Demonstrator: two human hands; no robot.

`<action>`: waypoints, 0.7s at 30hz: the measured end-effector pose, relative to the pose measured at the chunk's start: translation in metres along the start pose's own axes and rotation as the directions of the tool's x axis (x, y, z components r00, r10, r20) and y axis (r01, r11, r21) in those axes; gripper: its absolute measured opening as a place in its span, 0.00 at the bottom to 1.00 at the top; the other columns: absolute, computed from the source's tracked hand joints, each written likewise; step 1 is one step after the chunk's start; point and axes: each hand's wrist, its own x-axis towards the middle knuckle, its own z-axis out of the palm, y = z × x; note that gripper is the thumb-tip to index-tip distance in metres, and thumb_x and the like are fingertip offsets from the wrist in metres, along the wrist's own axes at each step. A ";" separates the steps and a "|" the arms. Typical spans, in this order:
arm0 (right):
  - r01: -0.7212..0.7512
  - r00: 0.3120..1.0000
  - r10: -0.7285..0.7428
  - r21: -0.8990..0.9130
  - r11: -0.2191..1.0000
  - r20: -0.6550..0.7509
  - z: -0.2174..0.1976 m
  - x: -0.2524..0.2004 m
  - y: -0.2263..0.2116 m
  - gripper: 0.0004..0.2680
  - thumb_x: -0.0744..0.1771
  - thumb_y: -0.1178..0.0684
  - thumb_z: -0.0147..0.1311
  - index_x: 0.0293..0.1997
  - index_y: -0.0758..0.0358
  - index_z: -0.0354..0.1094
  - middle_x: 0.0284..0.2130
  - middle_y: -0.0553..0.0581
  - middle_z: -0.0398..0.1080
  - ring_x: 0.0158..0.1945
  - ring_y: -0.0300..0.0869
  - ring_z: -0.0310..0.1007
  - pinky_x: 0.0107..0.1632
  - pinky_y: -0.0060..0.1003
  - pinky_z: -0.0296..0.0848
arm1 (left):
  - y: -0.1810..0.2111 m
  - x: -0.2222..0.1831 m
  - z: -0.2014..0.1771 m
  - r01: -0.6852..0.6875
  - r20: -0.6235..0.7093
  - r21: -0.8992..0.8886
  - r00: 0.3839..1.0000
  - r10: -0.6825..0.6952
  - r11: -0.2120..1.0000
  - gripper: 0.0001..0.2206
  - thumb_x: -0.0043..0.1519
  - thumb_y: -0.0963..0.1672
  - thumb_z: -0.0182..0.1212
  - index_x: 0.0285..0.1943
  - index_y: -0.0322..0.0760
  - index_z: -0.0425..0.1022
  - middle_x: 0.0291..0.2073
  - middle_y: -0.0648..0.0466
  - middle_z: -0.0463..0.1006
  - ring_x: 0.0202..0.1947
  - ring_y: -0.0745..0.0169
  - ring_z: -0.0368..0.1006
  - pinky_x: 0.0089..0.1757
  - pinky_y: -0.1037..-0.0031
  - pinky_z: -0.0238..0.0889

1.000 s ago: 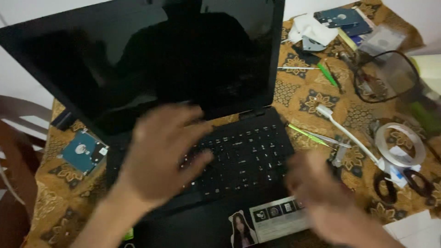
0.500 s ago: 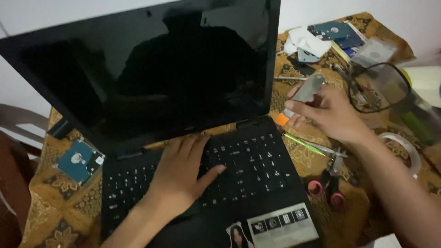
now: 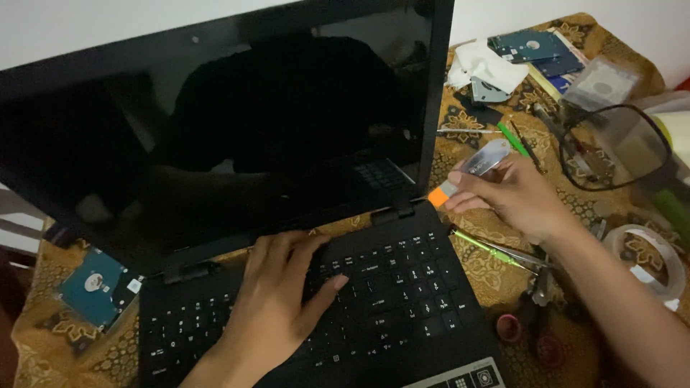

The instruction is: The person works at a table with a laptop and hard drives. They use a screwdriver on a hard drive and sort small screws into a parts box, then flip the laptop over, open it, and pry along the seam between the keyboard and the bottom case with an orange pry tool, working around the edges of the laptop.

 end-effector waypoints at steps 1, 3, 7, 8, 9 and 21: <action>-0.004 1.000 0.004 0.001 1.000 0.000 -0.001 0.001 0.002 0.10 0.67 0.55 0.58 0.46 0.76 0.72 0.36 0.68 0.78 0.37 0.49 0.83 0.42 0.41 0.85 | 0.001 0.000 0.001 0.002 0.004 -0.002 1.000 -0.002 1.000 0.24 0.62 0.49 0.65 0.59 0.25 0.74 0.55 0.41 0.73 0.57 0.42 0.67 0.54 0.54 0.65; -0.026 1.000 0.026 0.079 0.997 -0.006 -0.002 0.004 0.004 0.10 0.67 0.56 0.58 0.46 0.76 0.71 0.37 0.70 0.78 0.38 0.50 0.83 0.43 0.40 0.84 | 0.001 0.000 0.002 0.001 0.007 0.053 1.000 -0.001 0.999 0.28 0.61 0.51 0.66 0.60 0.22 0.72 0.56 0.37 0.72 0.58 0.38 0.66 0.55 0.52 0.64; -0.052 0.998 0.055 0.076 0.996 -0.030 -0.001 0.003 0.001 0.10 0.67 0.56 0.58 0.47 0.76 0.71 0.38 0.71 0.78 0.38 0.50 0.83 0.43 0.39 0.84 | -0.003 -0.005 0.006 0.005 0.025 0.107 1.000 -0.008 0.994 0.31 0.61 0.53 0.65 0.61 0.19 0.71 0.57 0.34 0.71 0.59 0.35 0.65 0.56 0.51 0.63; -0.049 0.998 0.051 0.074 0.996 -0.022 -0.003 0.003 0.004 0.11 0.66 0.57 0.58 0.48 0.77 0.71 0.38 0.71 0.78 0.38 0.50 0.83 0.43 0.39 0.84 | -0.004 -0.006 0.007 0.008 0.030 0.123 0.999 -0.012 0.992 0.31 0.61 0.53 0.64 0.62 0.19 0.70 0.58 0.35 0.71 0.59 0.35 0.66 0.56 0.50 0.62; -0.046 0.999 0.047 0.072 0.996 -0.014 -0.004 0.004 0.006 0.11 0.66 0.57 0.58 0.49 0.77 0.71 0.38 0.71 0.78 0.38 0.50 0.83 0.43 0.39 0.85 | -0.006 -0.007 0.008 0.010 0.035 0.139 0.999 -0.015 0.990 0.31 0.62 0.53 0.63 0.62 0.19 0.70 0.58 0.35 0.71 0.59 0.35 0.66 0.57 0.49 0.61; -0.066 0.997 0.063 0.086 0.994 0.042 -0.011 0.004 0.009 0.12 0.66 0.57 0.59 0.51 0.77 0.71 0.39 0.70 0.77 0.39 0.47 0.83 0.46 0.37 0.85 | -0.006 -0.006 0.007 0.017 0.069 0.105 0.997 -0.025 0.994 0.31 0.61 0.53 0.63 0.63 0.20 0.69 0.56 0.36 0.72 0.57 0.37 0.67 0.58 0.48 0.59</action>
